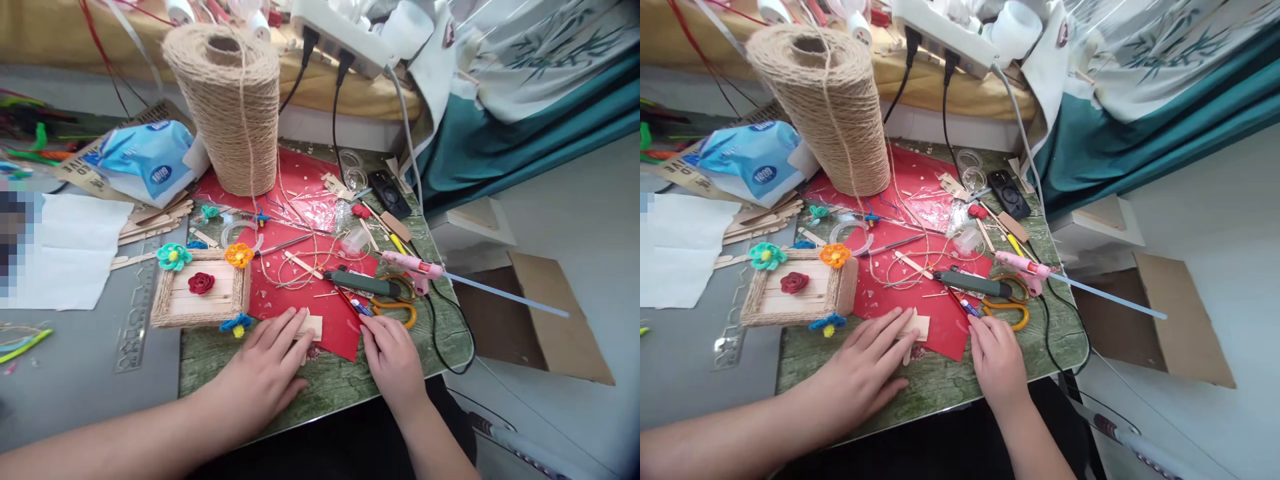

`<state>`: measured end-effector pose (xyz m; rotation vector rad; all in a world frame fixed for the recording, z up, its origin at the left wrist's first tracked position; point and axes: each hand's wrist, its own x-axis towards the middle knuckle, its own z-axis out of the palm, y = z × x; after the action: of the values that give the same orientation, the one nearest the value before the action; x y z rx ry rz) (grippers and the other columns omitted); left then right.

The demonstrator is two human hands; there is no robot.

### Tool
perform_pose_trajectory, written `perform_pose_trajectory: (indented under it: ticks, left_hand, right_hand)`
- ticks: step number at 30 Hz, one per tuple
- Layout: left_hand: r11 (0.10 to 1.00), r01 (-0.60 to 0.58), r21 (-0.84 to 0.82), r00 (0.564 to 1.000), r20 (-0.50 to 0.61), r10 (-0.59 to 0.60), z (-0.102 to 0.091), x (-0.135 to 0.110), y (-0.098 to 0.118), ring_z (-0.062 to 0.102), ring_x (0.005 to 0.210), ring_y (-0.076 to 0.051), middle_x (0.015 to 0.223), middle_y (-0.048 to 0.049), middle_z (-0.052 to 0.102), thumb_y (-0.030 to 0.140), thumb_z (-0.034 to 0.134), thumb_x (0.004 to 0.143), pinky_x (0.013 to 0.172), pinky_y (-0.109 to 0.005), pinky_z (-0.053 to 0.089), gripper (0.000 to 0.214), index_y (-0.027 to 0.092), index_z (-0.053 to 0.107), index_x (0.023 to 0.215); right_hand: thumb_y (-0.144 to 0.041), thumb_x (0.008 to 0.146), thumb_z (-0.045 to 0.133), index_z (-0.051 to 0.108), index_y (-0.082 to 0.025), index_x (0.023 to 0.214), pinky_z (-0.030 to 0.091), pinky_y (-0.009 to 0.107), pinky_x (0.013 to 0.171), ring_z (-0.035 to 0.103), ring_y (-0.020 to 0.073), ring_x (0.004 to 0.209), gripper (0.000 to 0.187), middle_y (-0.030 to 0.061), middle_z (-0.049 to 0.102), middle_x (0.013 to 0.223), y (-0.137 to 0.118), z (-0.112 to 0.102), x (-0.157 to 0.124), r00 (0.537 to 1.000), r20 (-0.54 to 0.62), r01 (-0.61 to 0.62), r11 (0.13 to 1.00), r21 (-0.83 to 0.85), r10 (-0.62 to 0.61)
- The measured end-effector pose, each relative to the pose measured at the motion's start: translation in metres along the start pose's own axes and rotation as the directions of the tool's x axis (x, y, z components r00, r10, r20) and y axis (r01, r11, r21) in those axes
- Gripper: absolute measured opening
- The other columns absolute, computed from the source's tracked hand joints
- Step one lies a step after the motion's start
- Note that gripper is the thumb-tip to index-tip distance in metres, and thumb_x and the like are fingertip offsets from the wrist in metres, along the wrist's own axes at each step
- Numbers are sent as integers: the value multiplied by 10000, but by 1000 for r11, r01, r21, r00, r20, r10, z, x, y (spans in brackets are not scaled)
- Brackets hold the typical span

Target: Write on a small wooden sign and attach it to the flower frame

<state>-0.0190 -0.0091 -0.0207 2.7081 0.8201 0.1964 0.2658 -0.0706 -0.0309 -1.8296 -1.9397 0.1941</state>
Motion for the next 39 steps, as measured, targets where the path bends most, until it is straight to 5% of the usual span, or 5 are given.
perform_pose_trajectory:
  ticks: [18,24,28,32,39]
  left_hand:
    - [994,-47,98,995,-87,55,-11,2,19,472,1399,-328,1584,-183,484,456,488,1025,1117,-479,382,569,165,502,1514]
    - [964,-249,92,963,-79,256,-10,-10,27,543,1348,-274,1466,-140,604,404,607,972,1116,-424,417,486,179,592,1402]
    - [970,-238,39,969,-53,240,-9,-11,25,504,1400,-308,1528,-154,553,552,608,946,1132,-452,399,655,174,528,1475]
    - [969,-241,-50,970,30,242,-8,-12,17,442,1463,-343,1617,-185,451,669,582,908,1181,-496,334,838,154,433,1552]
    - [960,-255,-120,963,58,263,8,-16,8,323,1545,-353,1665,-188,380,669,648,847,1260,-504,194,1005,102,324,1611]
  right_hand:
    - [-58,931,450,613,-161,1364,581,506,955,645,294,1120,474,174,614,1172,6,1,-31,945,-294,181,979,99,-145]
    - [-227,962,607,617,-211,1181,593,502,863,675,279,936,219,104,666,974,-13,-7,-24,910,-402,165,977,131,-100]
    - [-384,1040,506,630,-216,842,564,432,745,634,240,757,289,63,618,778,-43,-11,-5,960,-280,150,888,435,-25]
    - [-489,1089,358,634,-209,1182,582,420,762,678,225,782,405,79,673,902,-68,3,29,980,-71,-48,572,819,184]
    - [-616,1030,474,657,-212,829,574,324,599,620,165,610,487,23,612,753,-65,39,57,922,319,-381,378,844,219]
